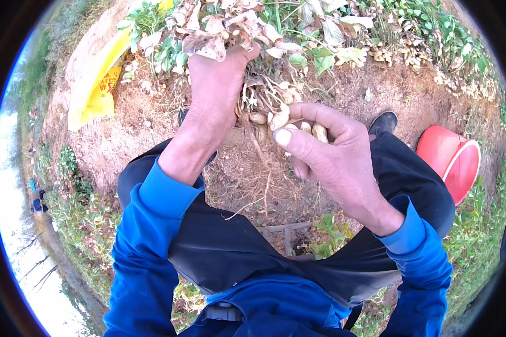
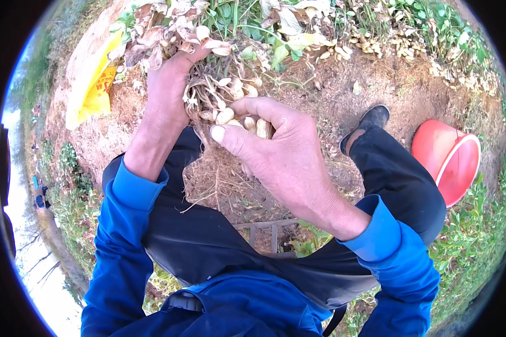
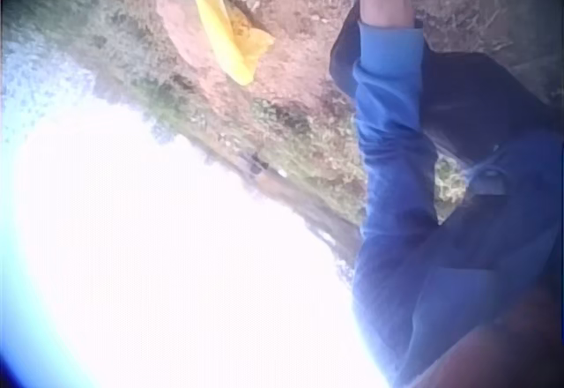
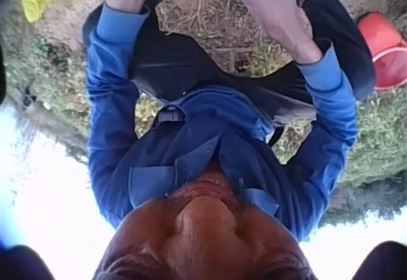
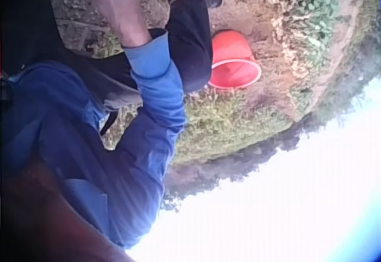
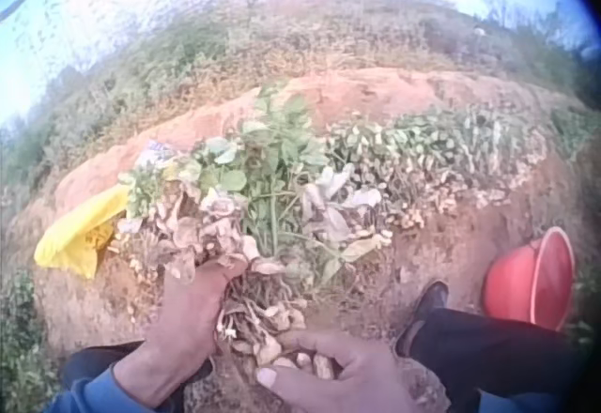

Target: The person sits on the ground and repeatedly pulls peanut plants from the soil, then removes the peanuts from the roots by hand. The peanuts are placed into a nearby red bucket.

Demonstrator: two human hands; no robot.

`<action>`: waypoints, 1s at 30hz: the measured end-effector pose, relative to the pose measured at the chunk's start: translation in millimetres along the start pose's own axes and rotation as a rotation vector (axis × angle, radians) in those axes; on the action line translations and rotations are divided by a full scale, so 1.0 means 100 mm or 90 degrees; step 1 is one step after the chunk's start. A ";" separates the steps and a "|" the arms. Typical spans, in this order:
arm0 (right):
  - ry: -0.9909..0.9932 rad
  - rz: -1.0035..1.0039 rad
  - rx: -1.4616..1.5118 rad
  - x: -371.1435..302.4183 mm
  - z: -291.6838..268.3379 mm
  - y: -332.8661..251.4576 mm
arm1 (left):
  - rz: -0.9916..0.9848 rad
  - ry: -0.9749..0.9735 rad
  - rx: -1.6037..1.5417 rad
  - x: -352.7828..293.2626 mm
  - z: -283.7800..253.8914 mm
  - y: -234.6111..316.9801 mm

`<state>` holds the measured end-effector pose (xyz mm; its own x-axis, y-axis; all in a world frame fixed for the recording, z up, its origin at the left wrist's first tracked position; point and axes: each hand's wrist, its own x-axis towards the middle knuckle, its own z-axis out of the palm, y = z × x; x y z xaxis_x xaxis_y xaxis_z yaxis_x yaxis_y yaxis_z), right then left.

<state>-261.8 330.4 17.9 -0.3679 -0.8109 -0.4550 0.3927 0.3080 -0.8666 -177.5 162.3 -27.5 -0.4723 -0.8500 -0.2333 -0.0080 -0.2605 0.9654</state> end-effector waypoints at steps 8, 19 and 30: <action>0.067 -0.016 -0.112 0.11 0.02 0.15 | 0.103 -0.003 0.193 -0.04 0.05 -0.08; 0.094 -0.220 -0.253 -0.25 -0.15 0.21 | -0.003 0.054 -0.013 0.13 -0.11 0.07; 0.704 -0.294 -0.184 -1.75 -2.58 -0.38 | -0.115 -0.120 -0.178 -0.27 -0.28 0.00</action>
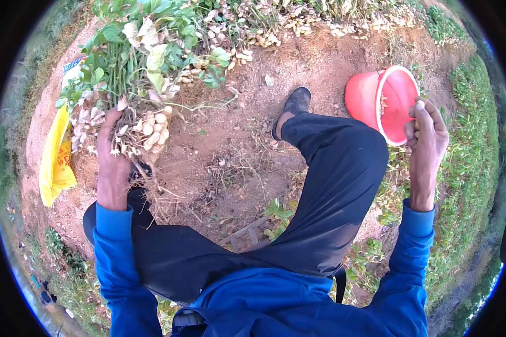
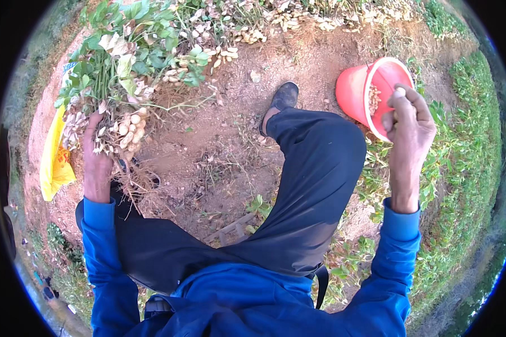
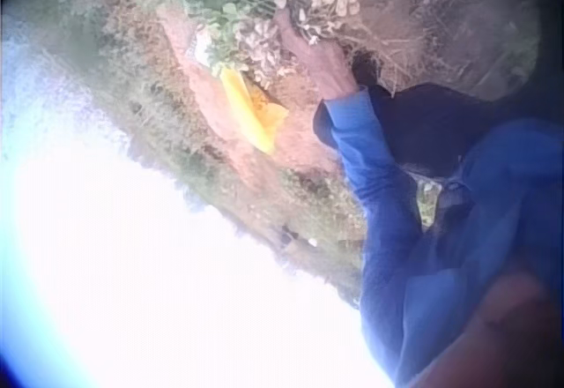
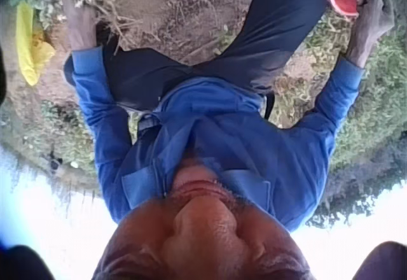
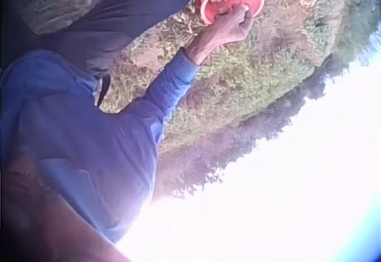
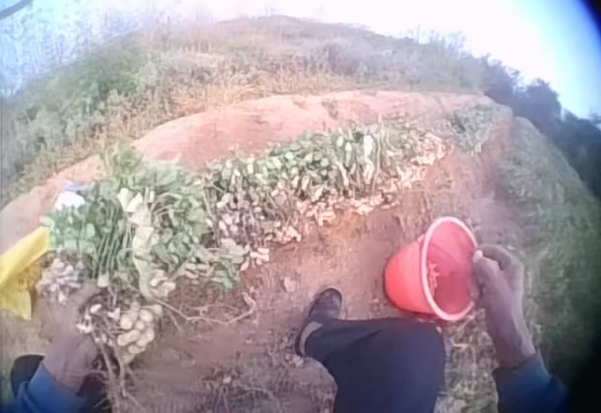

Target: The person sits on the ground and repeatedly pulls peanut plants from the soil, then removes the peanuts from the roots by hand. The peanuts are placed into a nearby red bucket.

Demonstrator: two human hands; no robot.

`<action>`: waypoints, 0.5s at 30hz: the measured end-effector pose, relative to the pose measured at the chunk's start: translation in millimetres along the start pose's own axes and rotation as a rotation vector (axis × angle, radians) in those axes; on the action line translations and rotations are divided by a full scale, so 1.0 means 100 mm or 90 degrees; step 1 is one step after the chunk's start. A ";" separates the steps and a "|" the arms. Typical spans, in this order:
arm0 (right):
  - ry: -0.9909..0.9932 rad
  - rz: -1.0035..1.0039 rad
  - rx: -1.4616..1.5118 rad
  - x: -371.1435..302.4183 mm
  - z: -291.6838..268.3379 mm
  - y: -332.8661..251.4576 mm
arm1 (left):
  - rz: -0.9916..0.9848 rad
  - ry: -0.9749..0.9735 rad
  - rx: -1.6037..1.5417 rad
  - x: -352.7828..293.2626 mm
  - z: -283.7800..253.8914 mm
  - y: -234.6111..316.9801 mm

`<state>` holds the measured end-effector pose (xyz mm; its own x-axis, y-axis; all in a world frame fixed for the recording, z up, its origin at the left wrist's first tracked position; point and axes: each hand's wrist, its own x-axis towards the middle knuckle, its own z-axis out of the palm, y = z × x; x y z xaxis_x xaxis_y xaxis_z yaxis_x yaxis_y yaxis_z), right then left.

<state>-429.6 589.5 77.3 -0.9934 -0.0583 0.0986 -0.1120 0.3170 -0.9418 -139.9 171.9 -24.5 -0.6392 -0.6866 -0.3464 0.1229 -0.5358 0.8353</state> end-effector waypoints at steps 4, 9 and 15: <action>0.009 0.045 -0.403 1.17 -1.11 1.20 | -0.069 -0.036 -0.123 -0.08 0.18 0.01; 0.086 -0.213 -0.626 1.27 -1.07 1.42 | -0.176 -0.108 -0.298 -0.42 0.54 0.17; -0.364 -0.296 -0.053 -0.87 0.66 -0.54 | -0.168 -0.058 -0.267 -0.46 0.57 0.21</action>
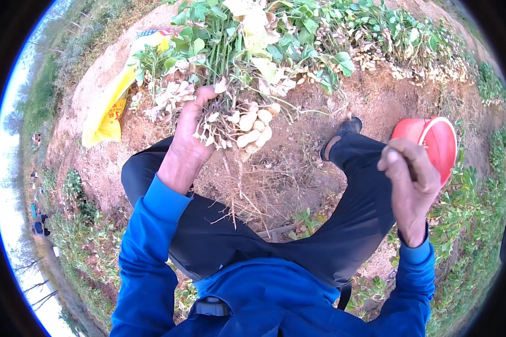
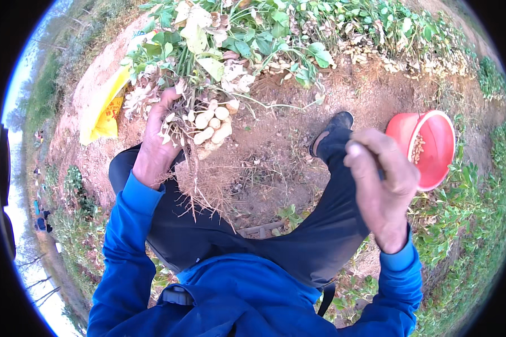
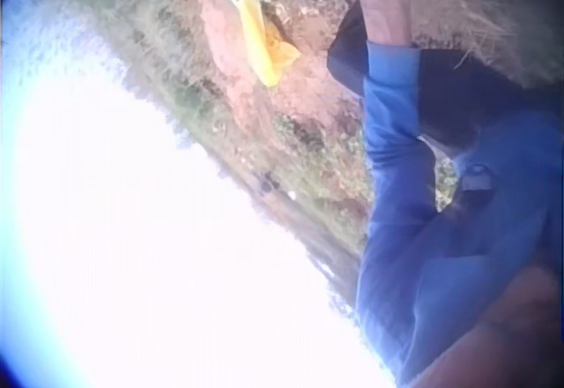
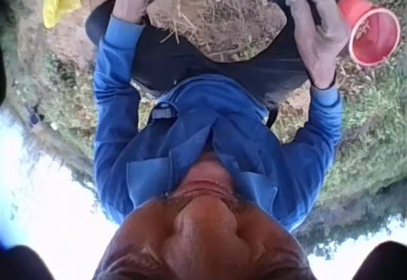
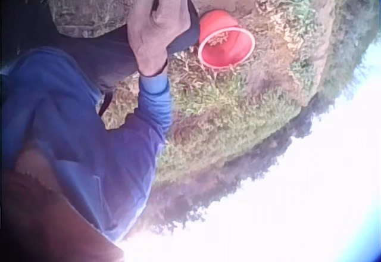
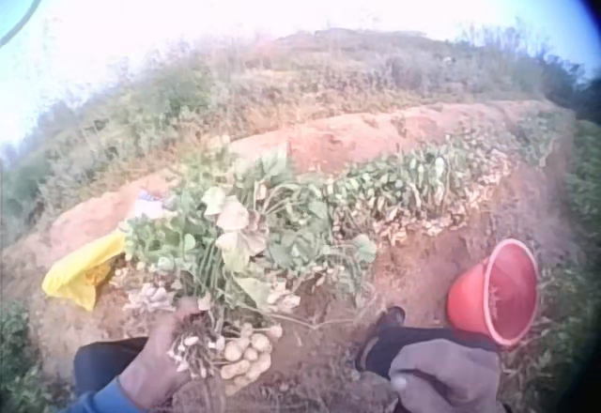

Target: The person sits on the ground and repeatedly pulls peanut plants from the soil, then removes the peanuts from the roots by hand. The peanuts are placed into a nearby red bucket.

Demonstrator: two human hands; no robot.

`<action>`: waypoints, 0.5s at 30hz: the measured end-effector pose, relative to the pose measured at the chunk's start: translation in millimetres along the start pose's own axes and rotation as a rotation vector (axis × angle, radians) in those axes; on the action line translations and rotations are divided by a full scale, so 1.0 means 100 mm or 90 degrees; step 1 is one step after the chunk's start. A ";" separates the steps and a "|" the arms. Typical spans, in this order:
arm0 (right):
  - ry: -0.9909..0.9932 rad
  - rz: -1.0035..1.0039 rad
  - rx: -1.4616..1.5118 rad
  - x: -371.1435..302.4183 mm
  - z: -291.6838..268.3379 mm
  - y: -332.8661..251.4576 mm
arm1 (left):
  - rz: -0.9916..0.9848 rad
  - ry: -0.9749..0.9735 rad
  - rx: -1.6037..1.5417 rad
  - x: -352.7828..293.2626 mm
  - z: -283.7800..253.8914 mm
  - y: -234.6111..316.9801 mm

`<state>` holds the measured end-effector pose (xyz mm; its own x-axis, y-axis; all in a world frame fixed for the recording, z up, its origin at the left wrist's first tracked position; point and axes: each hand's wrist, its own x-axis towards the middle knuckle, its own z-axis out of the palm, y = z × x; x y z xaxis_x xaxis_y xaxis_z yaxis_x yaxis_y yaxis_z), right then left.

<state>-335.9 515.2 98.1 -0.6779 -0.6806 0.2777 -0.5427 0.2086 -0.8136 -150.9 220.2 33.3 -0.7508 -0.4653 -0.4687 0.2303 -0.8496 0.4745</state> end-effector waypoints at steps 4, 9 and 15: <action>-0.052 0.106 0.266 0.16 1.03 -0.20 | -0.130 -0.141 -0.129 0.18 -0.11 0.00; -0.161 -0.007 0.192 0.43 1.48 0.06 | -0.078 -0.154 -0.051 0.37 -0.17 -0.01; -0.253 0.244 0.456 0.50 1.64 0.00 | -0.017 -0.080 0.060 0.38 -0.15 -0.04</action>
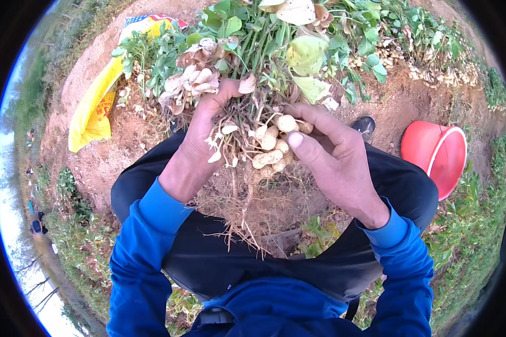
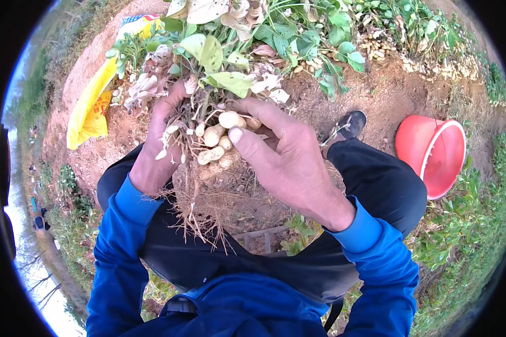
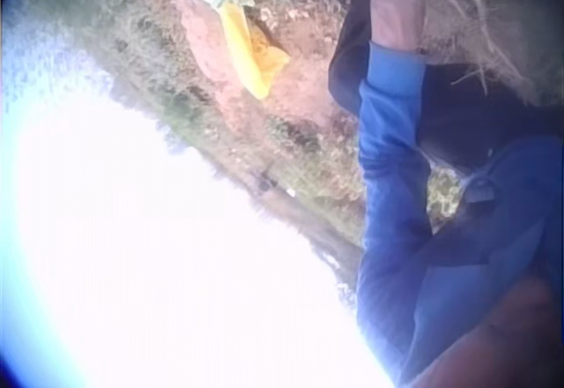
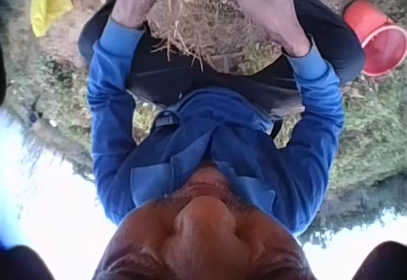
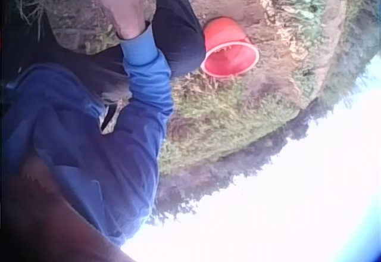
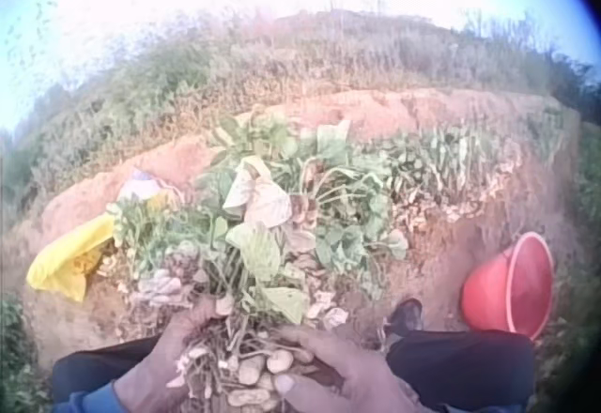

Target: The person sits on the ground and repeatedly pulls peanut plants from the soil, then removes the peanuts from the roots by hand. The peanuts are placed into a nearby red bucket.

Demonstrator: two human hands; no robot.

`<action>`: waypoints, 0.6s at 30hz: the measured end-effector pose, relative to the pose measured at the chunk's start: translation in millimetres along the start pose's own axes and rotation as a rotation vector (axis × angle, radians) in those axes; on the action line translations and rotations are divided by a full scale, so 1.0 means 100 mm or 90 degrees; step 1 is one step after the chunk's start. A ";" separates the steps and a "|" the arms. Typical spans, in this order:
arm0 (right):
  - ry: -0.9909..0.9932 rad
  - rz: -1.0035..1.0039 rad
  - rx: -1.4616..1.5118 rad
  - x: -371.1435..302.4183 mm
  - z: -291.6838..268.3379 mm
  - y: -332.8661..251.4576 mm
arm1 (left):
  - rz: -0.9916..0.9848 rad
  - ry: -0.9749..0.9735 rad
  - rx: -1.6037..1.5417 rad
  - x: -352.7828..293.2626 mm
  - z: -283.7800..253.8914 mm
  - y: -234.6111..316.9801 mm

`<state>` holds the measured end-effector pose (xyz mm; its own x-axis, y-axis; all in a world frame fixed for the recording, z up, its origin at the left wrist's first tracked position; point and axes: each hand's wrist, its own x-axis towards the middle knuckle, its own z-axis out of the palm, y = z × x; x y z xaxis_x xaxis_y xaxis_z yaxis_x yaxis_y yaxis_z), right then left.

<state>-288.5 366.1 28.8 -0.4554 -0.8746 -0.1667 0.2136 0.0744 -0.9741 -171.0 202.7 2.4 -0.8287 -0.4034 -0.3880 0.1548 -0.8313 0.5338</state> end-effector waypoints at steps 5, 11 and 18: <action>-0.022 -0.032 -0.001 -0.03 -0.02 0.12 | -0.086 -0.021 -0.070 0.06 -0.10 -0.04; -0.053 0.144 0.017 -0.05 -0.03 0.06 | -0.080 0.042 0.032 -0.03 0.03 -0.07; -0.054 0.134 -0.031 -0.05 -0.07 0.02 | -0.046 0.090 0.153 -0.11 0.08 -0.05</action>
<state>-291.8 373.8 26.3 -0.3302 -0.8742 -0.3559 0.2532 0.2812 -0.9256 -167.5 214.6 9.7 -0.7469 -0.4096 -0.5237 -0.0486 -0.7520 0.6574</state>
